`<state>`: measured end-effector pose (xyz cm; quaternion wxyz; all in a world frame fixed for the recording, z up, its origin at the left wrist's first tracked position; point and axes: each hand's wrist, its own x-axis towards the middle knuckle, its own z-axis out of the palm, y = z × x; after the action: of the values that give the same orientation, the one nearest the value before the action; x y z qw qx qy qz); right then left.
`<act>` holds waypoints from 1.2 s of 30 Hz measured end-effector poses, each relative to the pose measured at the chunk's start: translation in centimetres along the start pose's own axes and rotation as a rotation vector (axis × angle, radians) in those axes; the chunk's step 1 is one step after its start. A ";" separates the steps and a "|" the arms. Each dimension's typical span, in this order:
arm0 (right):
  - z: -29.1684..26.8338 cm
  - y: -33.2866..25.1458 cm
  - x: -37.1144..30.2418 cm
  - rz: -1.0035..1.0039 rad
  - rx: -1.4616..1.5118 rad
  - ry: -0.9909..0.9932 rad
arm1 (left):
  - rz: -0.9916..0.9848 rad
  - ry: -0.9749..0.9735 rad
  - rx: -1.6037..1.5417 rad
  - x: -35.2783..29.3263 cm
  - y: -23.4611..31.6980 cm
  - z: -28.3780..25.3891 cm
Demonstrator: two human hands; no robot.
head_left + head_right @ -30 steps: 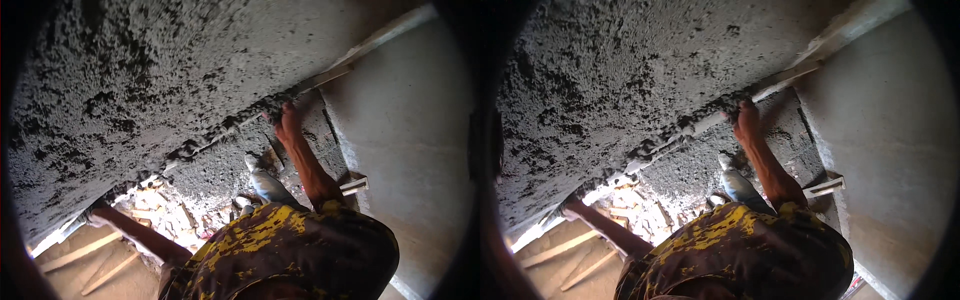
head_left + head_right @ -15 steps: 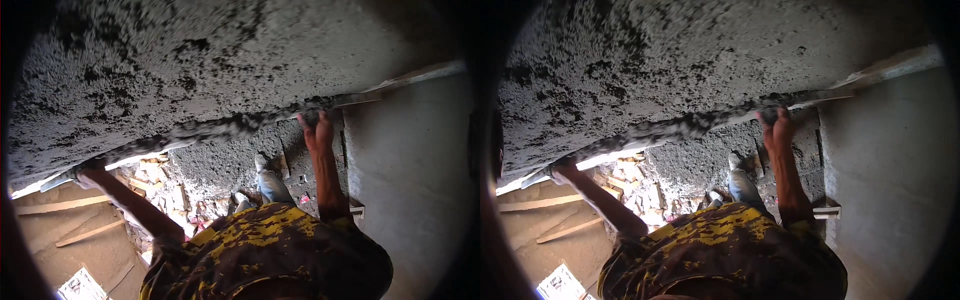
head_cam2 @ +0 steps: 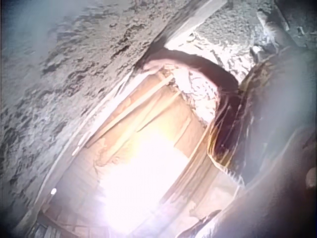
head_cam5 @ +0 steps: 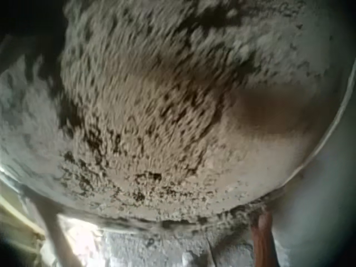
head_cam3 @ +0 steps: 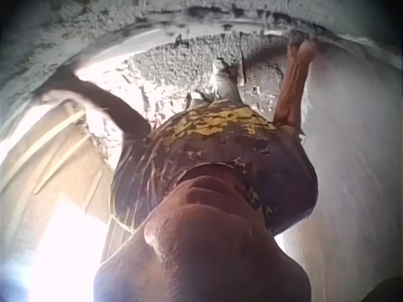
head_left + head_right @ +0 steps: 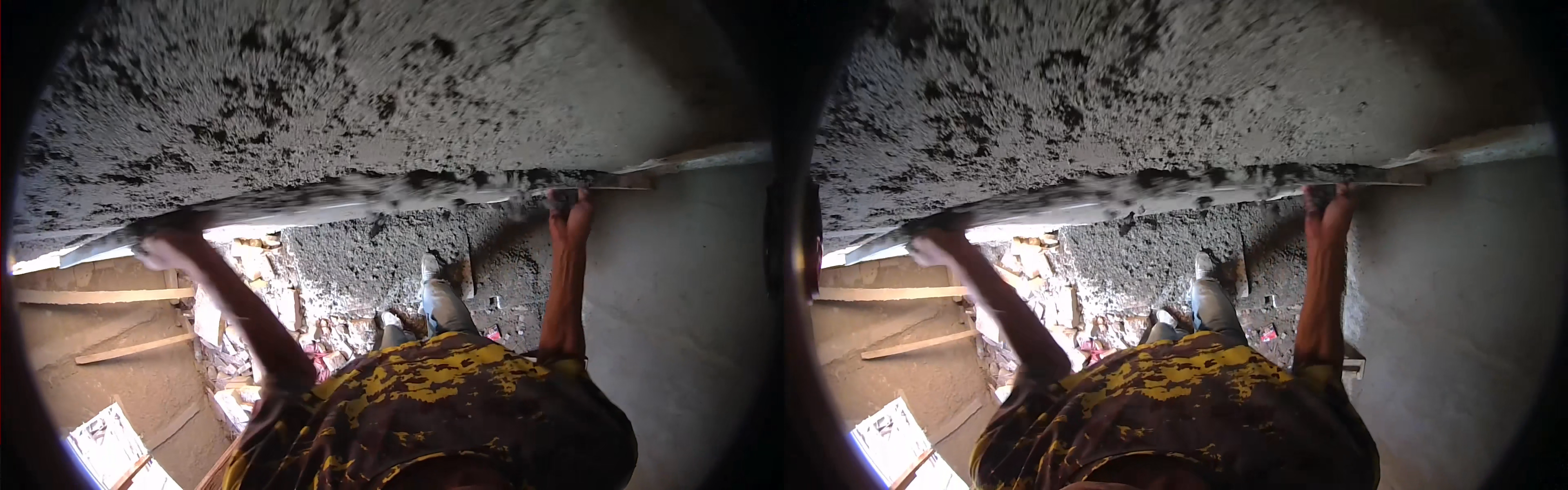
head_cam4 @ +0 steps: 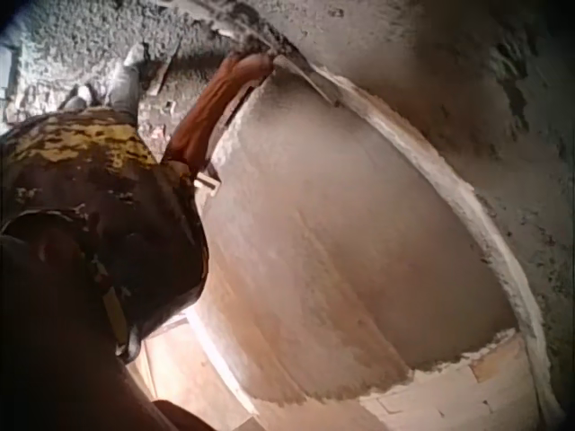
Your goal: The person uses a long metal leveling tool to scrape across a wet plastered wall and then scoops plaster from a bucket with a trowel to fill in gaps.
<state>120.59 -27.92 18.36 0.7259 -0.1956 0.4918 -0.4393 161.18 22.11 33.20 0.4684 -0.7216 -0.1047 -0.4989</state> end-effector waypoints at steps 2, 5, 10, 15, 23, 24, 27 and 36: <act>4.2 -0.9 -6.6 0.093 0.138 -0.263 | -0.136 -0.321 -0.562 5.7 -5.3 1.3; 5.5 -1.6 -8.9 0.032 0.164 -0.394 | 0.033 -0.460 -0.546 6.0 -7.3 3.9; -3.1 -3.2 3.4 0.048 0.126 -0.300 | -0.467 -0.141 -1.149 -1.6 1.1 -1.2; -2.8 -3.8 3.7 0.100 0.200 -0.159 | -0.187 -0.027 -0.631 -0.8 0.3 -4.3; 9.7 -9.0 -15.2 -0.004 0.048 -0.425 | -0.280 -0.427 -0.851 14.5 -12.7 1.7; 11.2 -9.2 -16.5 -0.015 0.099 -0.456 | -0.306 -0.406 -0.944 14.0 -12.4 2.7; 11.1 -8.9 -14.9 -0.057 0.127 -0.394 | -0.402 -0.280 -1.295 12.1 -9.6 3.4; -5.8 4.9 4.9 0.204 0.070 -0.154 | -0.930 -0.086 -2.095 -8.4 4.7 2.2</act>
<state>118.30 -28.47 9.69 0.8087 -0.1523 0.4364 -0.3639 161.39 23.91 23.47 -0.5959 -0.6653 0.0897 -0.4407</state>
